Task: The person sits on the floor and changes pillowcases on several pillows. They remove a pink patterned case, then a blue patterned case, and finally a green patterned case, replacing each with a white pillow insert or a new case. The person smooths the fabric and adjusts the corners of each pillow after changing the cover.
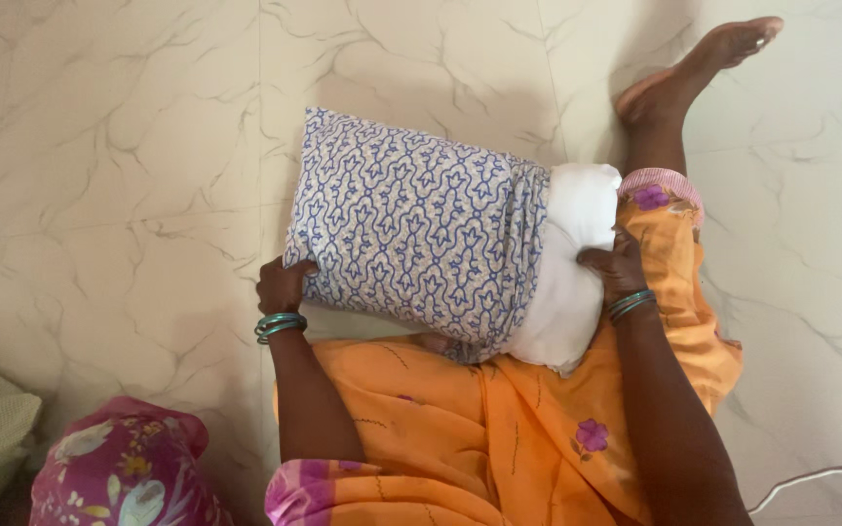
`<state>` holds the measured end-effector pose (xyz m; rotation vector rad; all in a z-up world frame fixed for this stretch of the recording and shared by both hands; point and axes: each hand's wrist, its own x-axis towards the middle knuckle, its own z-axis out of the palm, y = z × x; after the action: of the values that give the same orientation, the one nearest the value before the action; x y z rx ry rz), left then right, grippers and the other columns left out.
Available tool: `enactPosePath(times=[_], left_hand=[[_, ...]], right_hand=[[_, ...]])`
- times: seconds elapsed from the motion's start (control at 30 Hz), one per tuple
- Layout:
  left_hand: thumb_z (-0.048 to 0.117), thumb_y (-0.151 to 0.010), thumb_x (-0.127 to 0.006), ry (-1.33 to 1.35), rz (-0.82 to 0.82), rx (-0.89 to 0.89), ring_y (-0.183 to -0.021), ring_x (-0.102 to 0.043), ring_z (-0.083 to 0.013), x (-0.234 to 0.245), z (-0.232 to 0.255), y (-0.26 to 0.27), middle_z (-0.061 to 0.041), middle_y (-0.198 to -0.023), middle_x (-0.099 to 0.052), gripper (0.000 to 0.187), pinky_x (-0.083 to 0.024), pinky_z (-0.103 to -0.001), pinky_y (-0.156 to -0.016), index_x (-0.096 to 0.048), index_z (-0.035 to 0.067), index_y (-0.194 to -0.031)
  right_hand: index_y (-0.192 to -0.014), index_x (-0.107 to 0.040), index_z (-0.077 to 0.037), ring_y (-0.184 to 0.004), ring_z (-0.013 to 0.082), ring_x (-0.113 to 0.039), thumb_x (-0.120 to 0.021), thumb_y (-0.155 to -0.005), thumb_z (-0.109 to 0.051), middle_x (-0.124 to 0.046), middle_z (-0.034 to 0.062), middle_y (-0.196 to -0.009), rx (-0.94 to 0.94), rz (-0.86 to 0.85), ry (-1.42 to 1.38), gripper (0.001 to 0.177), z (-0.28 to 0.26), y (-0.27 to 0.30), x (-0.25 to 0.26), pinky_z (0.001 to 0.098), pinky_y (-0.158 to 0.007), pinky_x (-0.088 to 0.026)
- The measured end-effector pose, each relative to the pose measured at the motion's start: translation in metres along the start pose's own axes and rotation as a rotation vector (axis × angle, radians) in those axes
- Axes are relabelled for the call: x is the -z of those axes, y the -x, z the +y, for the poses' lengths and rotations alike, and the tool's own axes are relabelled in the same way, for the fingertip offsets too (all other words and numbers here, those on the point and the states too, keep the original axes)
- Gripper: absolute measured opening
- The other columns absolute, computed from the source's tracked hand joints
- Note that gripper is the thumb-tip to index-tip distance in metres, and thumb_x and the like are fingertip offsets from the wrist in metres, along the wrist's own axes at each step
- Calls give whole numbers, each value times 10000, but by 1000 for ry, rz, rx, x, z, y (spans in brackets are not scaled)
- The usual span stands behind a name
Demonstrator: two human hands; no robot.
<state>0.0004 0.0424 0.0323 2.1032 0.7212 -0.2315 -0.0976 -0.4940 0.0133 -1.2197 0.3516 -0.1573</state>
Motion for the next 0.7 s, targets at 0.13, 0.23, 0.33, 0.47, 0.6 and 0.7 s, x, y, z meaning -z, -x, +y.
enactPosePath(times=[0.13,0.23,0.33,0.47,0.6,0.7], left_hand=[[319,-805,-926,-44,507,-441,-1369,-456,-373,-4,0,18,-279,-1456,-534,645,-387,-475,-1110,-682,-56,-1270],[297,-916,-850,389,523,-710,-1394,-530,-328,-6,15,-3,-230,-1441,-597,656,-414,-449,-1176,-577,-92,-1369],[359,-954,-808,559,317,-597,-1227,-579,-241,17,42,-40,-140,-1306,-612,643,-465,-381,-1084,-573,-74,-1367],[442,-948,-771,717,23,-501,-1063,-585,-155,46,61,-61,-58,-1168,-654,624,-497,-345,-988,-630,-45,-1311],[490,-906,-795,828,-136,-438,-1090,-603,-139,65,75,-42,-31,-1178,-665,661,-513,-320,-1005,-632,-22,-1290],[512,-909,-796,828,-287,-630,-1159,-625,-118,84,86,-19,-32,-1289,-671,706,-510,-300,-1028,-613,-11,-1346]], right_hand=[[-1233,-682,-6,-986,149,-717,-676,-673,157,-735,43,-1141,97,-121,-16,584,-7,9,-5,300,-864,-592],[-1216,-693,-13,-1048,142,-706,-711,-737,144,-734,35,-1172,168,-216,27,505,-11,0,0,305,-919,-589],[-1209,-695,-13,-1080,139,-692,-746,-816,123,-728,27,-1190,206,-311,67,418,-18,-6,11,322,-953,-582],[-1290,-680,-13,-1101,148,-698,-748,-822,56,-736,43,-1218,155,-471,-34,478,-53,-6,-4,311,-961,-561],[-1373,-584,-109,-1137,79,-678,-826,-579,53,-711,-42,-1216,45,-370,-33,846,-103,2,-39,251,-928,-553],[-1403,-567,-69,-1178,78,-646,-833,-787,-133,-690,-36,-1267,105,-441,-14,674,-109,5,-49,232,-1006,-521]])
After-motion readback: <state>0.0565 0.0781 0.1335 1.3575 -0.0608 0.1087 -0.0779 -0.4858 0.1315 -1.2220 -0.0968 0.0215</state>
